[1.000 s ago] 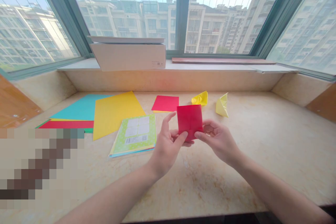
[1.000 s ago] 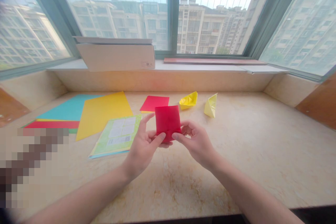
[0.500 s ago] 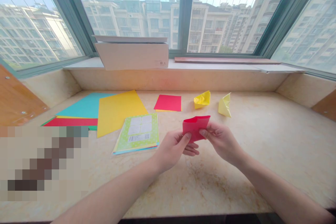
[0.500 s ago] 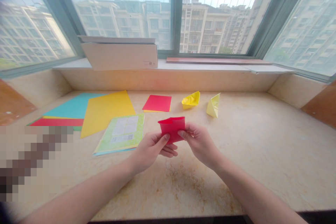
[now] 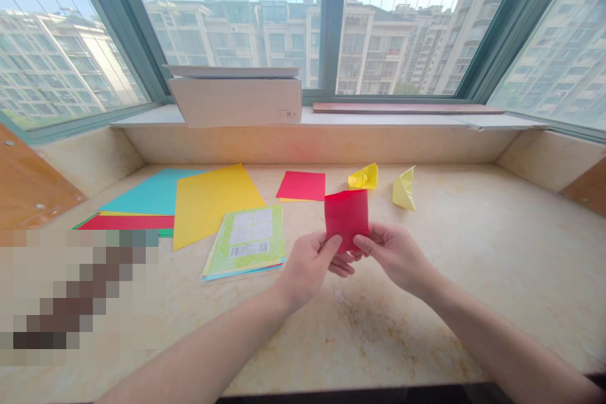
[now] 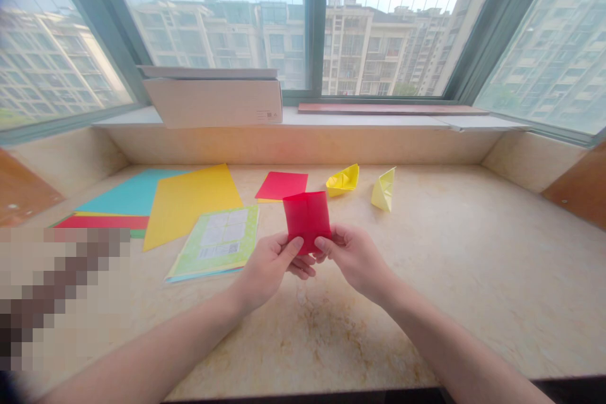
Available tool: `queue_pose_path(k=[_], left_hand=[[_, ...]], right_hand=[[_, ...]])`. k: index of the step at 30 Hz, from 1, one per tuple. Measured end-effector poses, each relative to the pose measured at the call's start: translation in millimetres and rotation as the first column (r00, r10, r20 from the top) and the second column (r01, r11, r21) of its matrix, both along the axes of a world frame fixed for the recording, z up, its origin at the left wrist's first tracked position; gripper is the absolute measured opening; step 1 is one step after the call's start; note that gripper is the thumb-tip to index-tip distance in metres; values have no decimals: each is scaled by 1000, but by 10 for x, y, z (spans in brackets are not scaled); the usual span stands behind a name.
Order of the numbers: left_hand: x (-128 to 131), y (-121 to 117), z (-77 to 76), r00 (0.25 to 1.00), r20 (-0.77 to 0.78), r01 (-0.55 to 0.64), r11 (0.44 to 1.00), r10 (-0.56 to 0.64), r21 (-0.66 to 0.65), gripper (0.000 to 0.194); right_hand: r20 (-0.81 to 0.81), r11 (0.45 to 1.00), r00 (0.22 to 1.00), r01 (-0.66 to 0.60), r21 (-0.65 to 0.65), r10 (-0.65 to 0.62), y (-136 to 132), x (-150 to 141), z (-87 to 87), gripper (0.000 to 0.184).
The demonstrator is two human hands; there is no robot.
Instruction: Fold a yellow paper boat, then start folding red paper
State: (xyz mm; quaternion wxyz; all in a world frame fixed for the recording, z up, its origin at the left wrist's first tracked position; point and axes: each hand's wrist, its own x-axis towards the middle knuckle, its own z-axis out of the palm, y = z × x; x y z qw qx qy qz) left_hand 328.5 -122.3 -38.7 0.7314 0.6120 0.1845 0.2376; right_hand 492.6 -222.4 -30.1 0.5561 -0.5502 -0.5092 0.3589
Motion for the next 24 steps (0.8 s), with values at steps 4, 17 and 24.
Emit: queue_pose_path(k=[4, 17, 24], left_hand=[[-8, -20, 15, 999, -17, -31, 999, 31, 11, 50], [-43, -4, 99, 999, -15, 51, 999, -51, -15, 45], [-38, 5, 95, 999, -44, 13, 1000, -12, 21, 53]], right_hand=[[48, 999, 998, 37, 10, -38, 5, -20, -50, 25], [-14, 999, 1000, -8, 32, 9, 9, -40, 9, 32], [35, 997, 997, -62, -50, 63, 4, -5, -34, 30]])
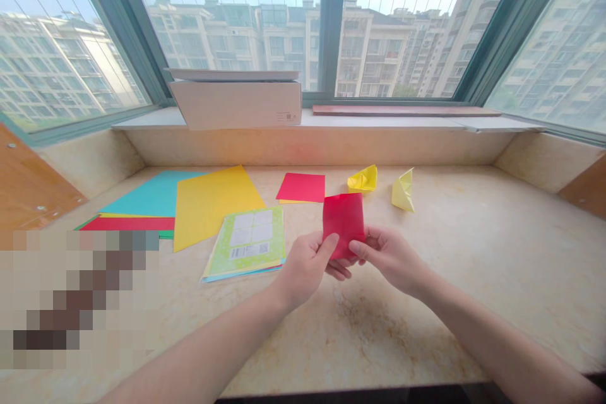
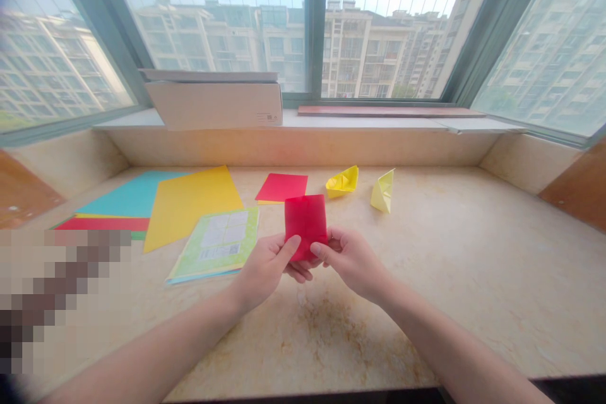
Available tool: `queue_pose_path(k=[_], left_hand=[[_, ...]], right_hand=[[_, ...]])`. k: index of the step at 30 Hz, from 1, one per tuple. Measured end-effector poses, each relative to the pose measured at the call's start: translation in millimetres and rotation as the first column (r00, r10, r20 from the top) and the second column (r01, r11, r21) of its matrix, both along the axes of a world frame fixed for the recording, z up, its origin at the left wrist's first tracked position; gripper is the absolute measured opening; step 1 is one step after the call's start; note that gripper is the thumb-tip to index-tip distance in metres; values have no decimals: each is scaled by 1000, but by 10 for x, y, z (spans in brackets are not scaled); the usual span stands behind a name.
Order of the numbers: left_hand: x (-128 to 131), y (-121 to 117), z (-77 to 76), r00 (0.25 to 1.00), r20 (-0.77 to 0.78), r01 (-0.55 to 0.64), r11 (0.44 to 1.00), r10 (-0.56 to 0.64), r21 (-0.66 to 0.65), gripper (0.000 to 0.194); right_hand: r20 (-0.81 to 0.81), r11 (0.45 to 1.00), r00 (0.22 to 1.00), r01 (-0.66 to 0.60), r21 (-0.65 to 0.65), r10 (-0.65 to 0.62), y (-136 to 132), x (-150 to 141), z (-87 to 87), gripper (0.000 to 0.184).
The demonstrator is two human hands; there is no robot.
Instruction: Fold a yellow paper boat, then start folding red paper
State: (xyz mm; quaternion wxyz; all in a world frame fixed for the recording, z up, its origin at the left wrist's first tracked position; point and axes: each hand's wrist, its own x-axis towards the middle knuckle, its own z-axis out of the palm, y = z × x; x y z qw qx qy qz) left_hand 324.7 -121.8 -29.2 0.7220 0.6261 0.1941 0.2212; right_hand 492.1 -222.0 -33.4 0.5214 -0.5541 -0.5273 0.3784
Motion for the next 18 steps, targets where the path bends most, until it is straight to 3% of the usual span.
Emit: queue_pose_path(k=[3, 9, 18], left_hand=[[2, -4, -7, 1000, -4, -31, 999, 31, 40, 46], [-24, -24, -7, 964, 104, -262, 939, 244, 222, 50], [-23, -26, 23, 947, 150, -310, 932, 284, 188, 34]], right_hand=[[18, 1000, 1000, 13, 4, -13, -6, -20, 26, 32], [-55, 984, 984, 173, 34, -171, 5, -77, 41, 32], [-85, 978, 979, 190, 81, -183, 6, -111, 47, 34]])
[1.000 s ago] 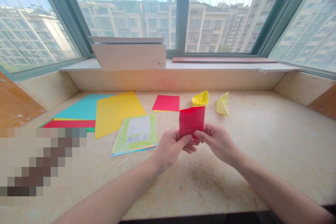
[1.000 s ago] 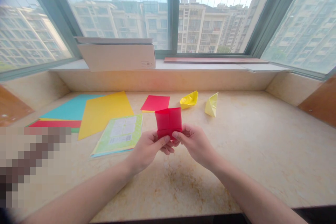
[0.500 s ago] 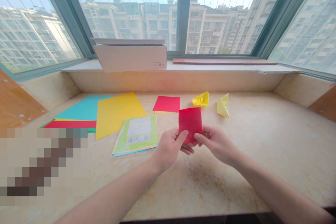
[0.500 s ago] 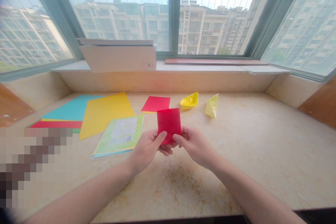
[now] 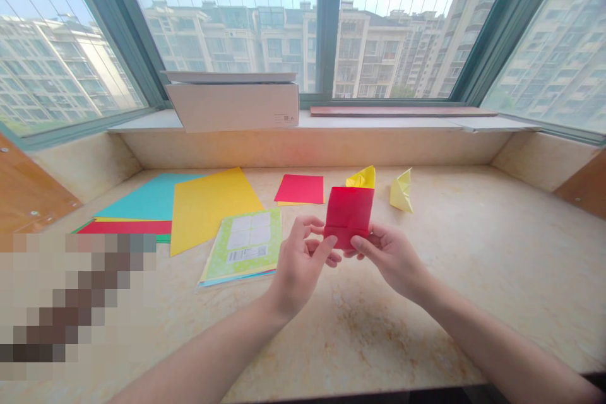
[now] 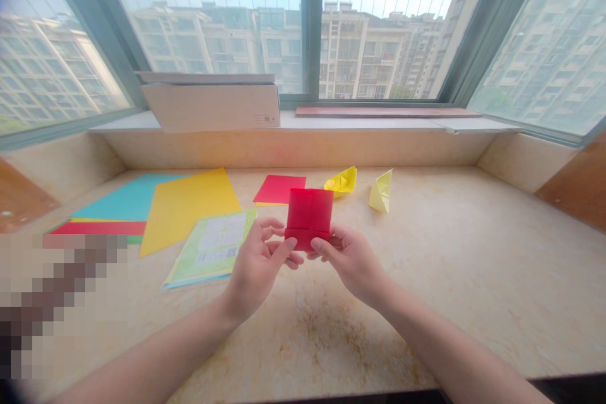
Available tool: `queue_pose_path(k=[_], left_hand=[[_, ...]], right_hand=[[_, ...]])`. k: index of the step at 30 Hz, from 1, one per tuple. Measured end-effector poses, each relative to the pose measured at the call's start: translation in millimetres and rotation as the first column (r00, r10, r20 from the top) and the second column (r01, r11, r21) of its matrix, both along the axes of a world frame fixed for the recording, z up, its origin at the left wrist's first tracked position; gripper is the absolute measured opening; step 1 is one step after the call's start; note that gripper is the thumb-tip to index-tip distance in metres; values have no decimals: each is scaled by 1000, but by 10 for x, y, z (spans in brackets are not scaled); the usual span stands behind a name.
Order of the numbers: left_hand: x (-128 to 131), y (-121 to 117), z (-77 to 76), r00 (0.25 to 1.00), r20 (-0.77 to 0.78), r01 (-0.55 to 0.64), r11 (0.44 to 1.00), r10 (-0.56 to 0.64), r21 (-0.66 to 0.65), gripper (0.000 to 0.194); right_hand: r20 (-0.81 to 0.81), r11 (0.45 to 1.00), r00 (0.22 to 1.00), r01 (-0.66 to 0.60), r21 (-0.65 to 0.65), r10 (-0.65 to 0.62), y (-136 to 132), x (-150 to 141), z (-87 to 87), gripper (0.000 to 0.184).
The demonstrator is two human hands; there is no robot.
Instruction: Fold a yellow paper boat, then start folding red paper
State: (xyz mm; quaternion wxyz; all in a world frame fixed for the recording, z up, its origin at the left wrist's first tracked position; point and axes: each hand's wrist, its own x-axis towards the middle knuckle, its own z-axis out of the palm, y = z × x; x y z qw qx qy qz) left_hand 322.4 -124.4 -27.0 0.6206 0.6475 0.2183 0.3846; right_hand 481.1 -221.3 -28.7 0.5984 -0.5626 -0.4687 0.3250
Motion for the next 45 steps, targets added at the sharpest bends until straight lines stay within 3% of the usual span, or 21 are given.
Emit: queue_pose_path(k=[9, 17, 22, 36, 42, 45], left_hand=[[-39, 0, 17, 998, 2, -60, 993, 60, 100, 26], [-42, 45, 16, 995, -63, -66, 982, 78, 178, 19], [-36, 76, -7, 995, -100, 12, 988, 3, 153, 19], [-23, 59, 62, 996, -65, -53, 993, 60, 104, 16], [6, 64, 21, 1000, 3, 29, 999, -29, 21, 22], [-2, 72, 21, 1000, -5, 22, 999, -22, 44, 20]], right_hand=[[-44, 994, 994, -99, -46, 97, 8, 43, -27, 40], [3, 990, 994, -105, -94, 106, 11, 47, -59, 41], [44, 993, 995, -88, -80, 92, 6, 41, -53, 38], [71, 994, 992, -108, -19, 109, -5, 40, -68, 37], [44, 993, 992, -118, -22, 119, 8, 51, -77, 37], [31, 990, 990, -136, -21, 137, 8, 43, -65, 38]])
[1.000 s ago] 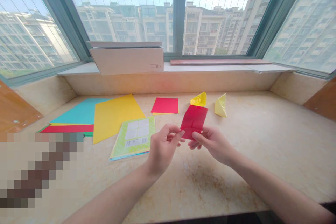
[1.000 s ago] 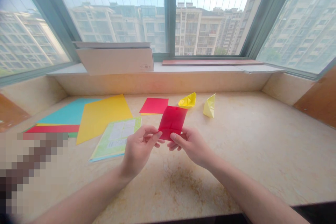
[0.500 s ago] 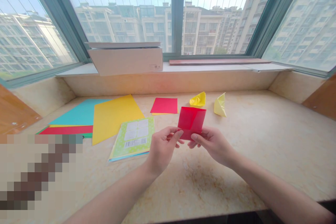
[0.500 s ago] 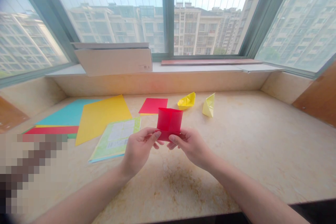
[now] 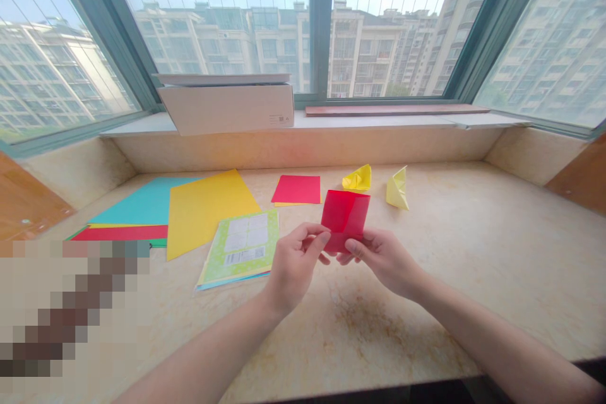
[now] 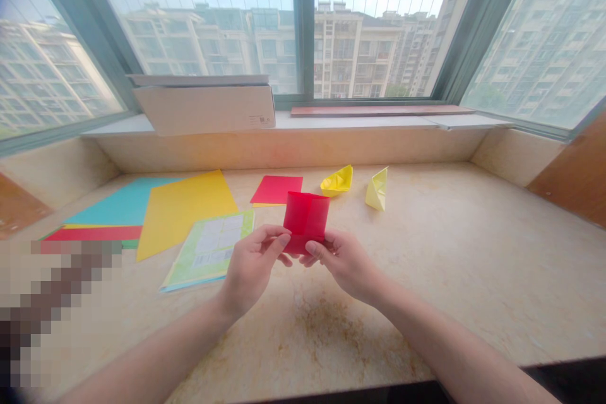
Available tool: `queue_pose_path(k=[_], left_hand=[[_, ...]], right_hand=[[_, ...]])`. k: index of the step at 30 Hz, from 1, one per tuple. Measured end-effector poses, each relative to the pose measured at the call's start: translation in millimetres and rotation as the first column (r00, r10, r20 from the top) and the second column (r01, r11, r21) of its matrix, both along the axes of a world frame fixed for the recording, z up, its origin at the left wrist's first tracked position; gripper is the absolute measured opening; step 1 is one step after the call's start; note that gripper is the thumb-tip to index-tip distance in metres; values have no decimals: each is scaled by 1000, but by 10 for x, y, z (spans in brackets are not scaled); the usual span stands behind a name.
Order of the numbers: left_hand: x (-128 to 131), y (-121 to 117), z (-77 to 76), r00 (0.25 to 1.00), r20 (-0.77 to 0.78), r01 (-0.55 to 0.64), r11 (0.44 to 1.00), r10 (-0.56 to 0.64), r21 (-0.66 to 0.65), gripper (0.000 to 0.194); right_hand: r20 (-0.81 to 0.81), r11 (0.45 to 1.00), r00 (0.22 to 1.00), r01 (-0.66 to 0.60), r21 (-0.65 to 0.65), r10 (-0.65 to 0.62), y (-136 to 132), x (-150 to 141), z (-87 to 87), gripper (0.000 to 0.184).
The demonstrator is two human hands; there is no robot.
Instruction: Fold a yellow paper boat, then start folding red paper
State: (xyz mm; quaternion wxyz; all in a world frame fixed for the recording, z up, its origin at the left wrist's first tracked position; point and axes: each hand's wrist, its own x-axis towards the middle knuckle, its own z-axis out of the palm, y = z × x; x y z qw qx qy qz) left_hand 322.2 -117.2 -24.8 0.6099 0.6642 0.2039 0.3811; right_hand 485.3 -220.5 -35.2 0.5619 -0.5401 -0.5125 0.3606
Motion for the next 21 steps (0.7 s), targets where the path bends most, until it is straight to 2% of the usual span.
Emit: queue_pose_path(k=[4, 8, 15, 21], left_hand=[[-16, 8, 14, 1000, -14, -25, 999, 25, 21, 21], [-18, 12, 19, 999, -27, -31, 998, 33, 50, 22], [3, 18, -38, 999, -34, -18, 999, 19, 37, 18], [6, -8, 7, 1000, 0, 2, 1000, -2, -7, 31]], right_hand=[[16, 999, 999, -33, -12, 33, -10, -16, 29, 38], [-5, 998, 998, -59, 33, 59, -20, -33, 65, 36], [-83, 1000, 997, 10, 24, -8, -27, -55, 74, 32], [-27, 1000, 999, 21, 22, -20, -30, -40, 55, 30]])
